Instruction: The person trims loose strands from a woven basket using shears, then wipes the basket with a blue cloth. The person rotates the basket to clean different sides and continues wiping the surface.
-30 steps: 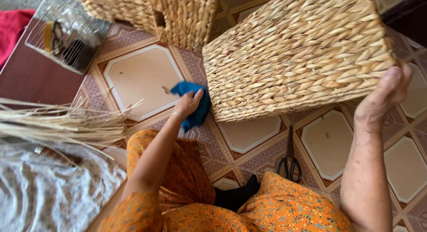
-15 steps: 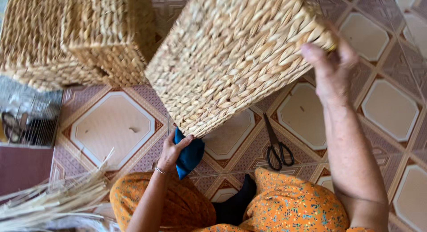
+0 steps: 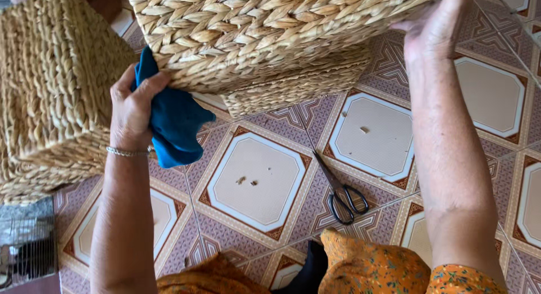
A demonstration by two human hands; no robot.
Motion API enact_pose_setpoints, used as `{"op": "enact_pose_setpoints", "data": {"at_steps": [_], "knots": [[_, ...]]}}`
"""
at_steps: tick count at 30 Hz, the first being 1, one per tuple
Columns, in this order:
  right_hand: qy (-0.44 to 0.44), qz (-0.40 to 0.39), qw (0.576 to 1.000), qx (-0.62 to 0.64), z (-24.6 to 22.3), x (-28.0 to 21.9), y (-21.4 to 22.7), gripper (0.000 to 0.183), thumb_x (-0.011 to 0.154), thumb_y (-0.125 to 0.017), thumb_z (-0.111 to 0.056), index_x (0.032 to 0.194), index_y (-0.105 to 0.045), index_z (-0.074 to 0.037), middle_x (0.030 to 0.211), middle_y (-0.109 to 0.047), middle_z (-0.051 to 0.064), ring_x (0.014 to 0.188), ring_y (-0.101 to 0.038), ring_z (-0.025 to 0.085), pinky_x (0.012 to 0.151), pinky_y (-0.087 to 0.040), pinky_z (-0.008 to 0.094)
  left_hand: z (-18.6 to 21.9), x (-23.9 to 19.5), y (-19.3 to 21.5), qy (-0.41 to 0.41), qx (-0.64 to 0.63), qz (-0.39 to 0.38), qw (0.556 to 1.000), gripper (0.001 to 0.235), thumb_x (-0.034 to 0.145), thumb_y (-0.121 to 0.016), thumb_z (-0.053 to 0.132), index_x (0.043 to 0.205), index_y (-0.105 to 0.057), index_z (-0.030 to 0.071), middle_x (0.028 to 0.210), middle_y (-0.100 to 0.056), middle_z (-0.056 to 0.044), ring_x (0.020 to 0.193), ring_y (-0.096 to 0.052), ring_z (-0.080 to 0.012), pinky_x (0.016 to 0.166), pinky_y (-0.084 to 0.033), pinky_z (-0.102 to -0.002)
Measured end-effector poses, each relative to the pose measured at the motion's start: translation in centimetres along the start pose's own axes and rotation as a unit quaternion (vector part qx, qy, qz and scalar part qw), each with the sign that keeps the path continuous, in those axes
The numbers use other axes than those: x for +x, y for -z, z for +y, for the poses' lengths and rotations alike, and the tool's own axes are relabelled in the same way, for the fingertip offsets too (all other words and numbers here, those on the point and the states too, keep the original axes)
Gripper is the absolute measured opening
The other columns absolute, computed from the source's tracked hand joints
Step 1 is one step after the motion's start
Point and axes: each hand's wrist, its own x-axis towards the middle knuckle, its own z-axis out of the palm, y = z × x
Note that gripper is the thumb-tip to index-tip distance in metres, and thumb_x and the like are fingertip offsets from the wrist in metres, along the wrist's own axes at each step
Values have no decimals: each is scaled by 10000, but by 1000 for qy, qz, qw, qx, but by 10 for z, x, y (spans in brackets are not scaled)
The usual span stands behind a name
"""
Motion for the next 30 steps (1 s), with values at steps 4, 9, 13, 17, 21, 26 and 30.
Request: {"op": "enact_pose_setpoints", "data": {"at_steps": [4,9,13,17,21,26,30], "knots": [[-61,22,998,-18,32,18,8,1301,655,-721,-817,1584,-194,-73,1625,-35,324,1471,-204,593,957,-387,894,-14,36,-20,25,10,0,1000,191,886,-755,101,1054,-715,20,875,-670,26,738,-599,-70,688,-504,-236],[-141,59,984,-91,63,13,7,1238,618,-729,-805,1574,-308,-142,1631,-129,275,1454,-239,565,933,-406,887,-34,66,-30,8,-12,7,1000,209,879,-755,86,1078,-723,31,910,-708,28,778,-634,-70,738,-535,-232],[-172,17,979,-105,71,18,1,1191,655,-725,-779,1593,-234,-232,1646,-75,235,1454,-197,568,933,-418,876,-41,85,-34,-39,24,-2,999,214,911,-771,42,1121,-732,31,933,-689,37,809,-608,-57,764,-518,-232],[-161,27,977,-138,73,29,1,1149,700,-642,-811,1596,-220,-230,1655,-30,232,1467,-167,563,894,-473,878,-49,85,-33,-27,-11,-1,1000,194,936,-756,33,1127,-723,35,956,-715,24,838,-638,-62,804,-537,-230],[-151,-9,982,-114,73,19,11,1191,745,-664,-823,1629,-178,-190,1665,-57,270,1474,-197,587,927,-445,837,-67,75,-27,-40,-79,-11,996,248,982,-756,64,1214,-673,38,1051,-709,-2,919,-638,-93,875,-550,-264],[-43,22,970,-239,71,-35,11,1098,851,-771,-623,1602,-128,-146,1633,-169,214,1387,-492,372,890,-546,667,-106,27,-11,-4,-67,21,998,412,957,-732,141,1324,-561,64,1146,-669,-30,1018,-624,-133,934,-550,-302],[265,-84,849,-449,61,-112,-8,618,1085,-751,-260,1546,-371,-99,1512,-499,109,1369,-531,222,1110,-539,403,-157,-38,-5,154,-52,50,985,447,922,-724,291,1268,-583,46,1086,-680,-58,966,-647,-179,862,-556,-349]]}}
